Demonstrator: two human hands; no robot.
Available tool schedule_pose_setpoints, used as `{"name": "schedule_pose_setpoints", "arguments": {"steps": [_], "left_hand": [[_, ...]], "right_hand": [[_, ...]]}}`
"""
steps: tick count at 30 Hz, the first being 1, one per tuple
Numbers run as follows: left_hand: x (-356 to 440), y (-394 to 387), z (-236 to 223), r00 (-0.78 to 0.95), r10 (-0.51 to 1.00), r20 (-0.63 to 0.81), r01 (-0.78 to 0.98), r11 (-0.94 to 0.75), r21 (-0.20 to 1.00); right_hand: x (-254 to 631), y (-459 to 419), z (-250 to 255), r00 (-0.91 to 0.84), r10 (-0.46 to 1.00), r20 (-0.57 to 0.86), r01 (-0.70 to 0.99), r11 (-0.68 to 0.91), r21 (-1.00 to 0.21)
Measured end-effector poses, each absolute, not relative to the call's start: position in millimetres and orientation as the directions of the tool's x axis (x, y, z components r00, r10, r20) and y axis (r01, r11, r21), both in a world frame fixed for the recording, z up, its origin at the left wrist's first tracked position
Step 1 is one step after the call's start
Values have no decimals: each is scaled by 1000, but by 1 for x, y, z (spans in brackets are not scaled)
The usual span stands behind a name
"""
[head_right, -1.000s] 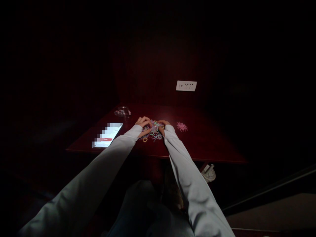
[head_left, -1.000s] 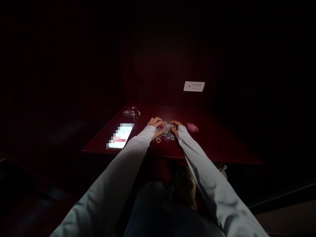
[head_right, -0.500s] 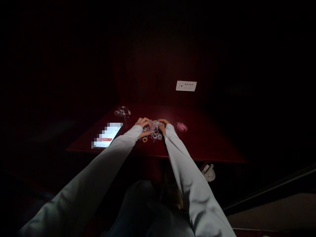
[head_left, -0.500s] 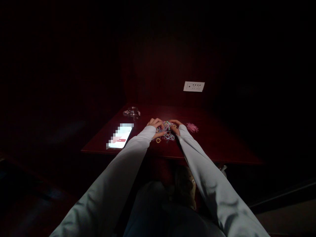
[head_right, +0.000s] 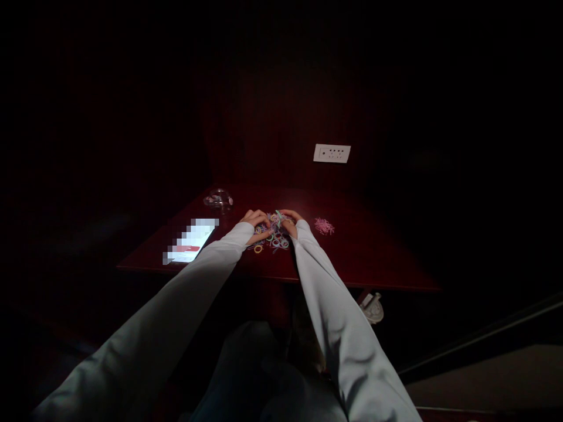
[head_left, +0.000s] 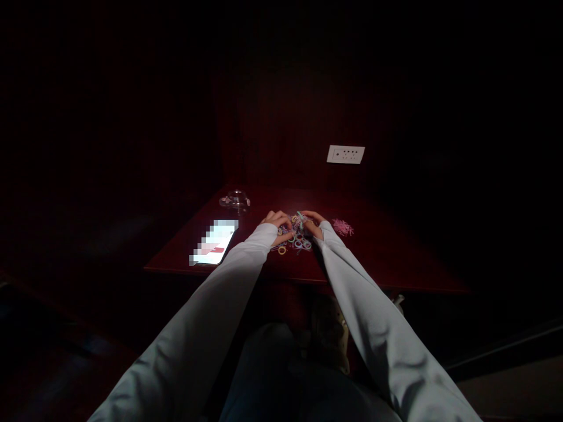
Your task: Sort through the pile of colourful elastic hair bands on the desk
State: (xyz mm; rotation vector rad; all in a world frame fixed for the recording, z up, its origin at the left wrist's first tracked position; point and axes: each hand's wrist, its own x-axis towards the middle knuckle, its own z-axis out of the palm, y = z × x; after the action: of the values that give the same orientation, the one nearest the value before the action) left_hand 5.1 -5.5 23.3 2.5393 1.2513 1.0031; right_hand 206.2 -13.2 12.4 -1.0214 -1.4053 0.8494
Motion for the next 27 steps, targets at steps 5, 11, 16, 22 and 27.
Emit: {"name": "schedule_pose_setpoints", "arguments": {"steps": [5, 11, 16, 22, 27], "left_hand": [[3, -2, 22, 466, 727, 504, 619, -676, 401], [6, 1, 19, 443, 730, 520, 619, -669, 411], [6, 4, 17, 459, 710, 534, 604, -690, 400], [-1, 2, 22, 507, 661, 552, 539, -744, 396], [3, 2, 23, 421, 711, 564, 612, -681, 402]], "right_hand": [[205, -15, 17, -5, 929, 369, 93, 368, -925], [202, -18, 18, -24, 924, 382, 51, 383, -923], [200, -21, 20, -43, 933, 358, 72, 360, -930], [203, -19, 17, -7, 935, 356, 92, 355, -930], [208, -11, 13, -4, 938, 346, 108, 345, -932]]}}
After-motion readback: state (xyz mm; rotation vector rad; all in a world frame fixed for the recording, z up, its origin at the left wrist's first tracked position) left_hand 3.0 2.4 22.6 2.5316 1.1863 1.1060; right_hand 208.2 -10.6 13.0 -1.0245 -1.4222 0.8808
